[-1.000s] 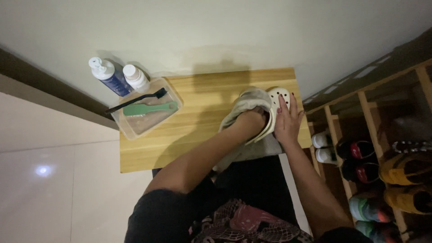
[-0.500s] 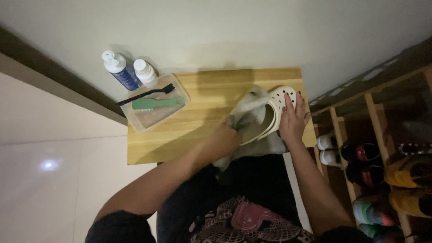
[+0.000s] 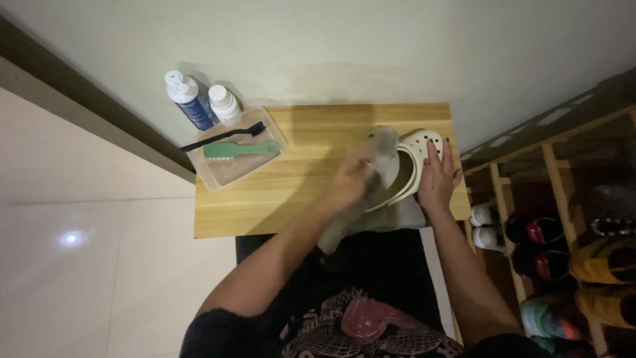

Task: The person wipes a single beige clog-style shoe with a gray cloth on a wooden table. They repeatedly rub the exterior and interior surfaces, rotate the shoe, and continue wiping until the end of the clip.

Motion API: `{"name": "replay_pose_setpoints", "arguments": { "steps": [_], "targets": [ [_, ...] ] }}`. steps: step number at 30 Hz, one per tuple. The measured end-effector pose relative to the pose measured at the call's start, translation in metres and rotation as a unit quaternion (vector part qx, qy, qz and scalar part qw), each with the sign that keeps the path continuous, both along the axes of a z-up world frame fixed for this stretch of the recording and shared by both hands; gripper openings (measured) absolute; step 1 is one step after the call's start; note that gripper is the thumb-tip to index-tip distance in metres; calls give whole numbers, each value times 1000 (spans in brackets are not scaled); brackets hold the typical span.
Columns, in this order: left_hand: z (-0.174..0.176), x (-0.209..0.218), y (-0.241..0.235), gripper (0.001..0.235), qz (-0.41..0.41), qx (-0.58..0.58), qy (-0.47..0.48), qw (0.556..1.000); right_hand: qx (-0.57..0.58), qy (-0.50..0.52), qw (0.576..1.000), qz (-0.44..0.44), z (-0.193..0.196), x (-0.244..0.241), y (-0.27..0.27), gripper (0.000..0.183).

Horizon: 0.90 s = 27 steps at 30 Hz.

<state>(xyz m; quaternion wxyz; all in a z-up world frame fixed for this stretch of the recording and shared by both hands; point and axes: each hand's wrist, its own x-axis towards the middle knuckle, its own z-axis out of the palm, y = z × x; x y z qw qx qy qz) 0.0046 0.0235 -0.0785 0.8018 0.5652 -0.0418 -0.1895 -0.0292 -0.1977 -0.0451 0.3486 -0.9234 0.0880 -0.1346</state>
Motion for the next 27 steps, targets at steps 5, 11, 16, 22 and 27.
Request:
{"name": "replay_pose_setpoints", "arguments": {
  "steps": [5,11,16,22,27],
  "targets": [
    [-14,2,-73,45,-76,153,-43,984,-15,9,1000,-10,0,2,1,52],
    [-56,14,-82,36,-170,148,-46,973,-80,-28,996,-23,-15,3,-1,49],
    [-30,3,-47,22,-222,182,-110,952,-113,-45,992,-30,-18,3,-4,48],
    [75,-7,-11,33,-293,318,-221,874,-110,-53,992,-33,-25,5,-9,50],
    [57,-6,-63,43,-64,261,-54,962,-84,-38,995,-30,-20,4,-6,53]
  ]
}}
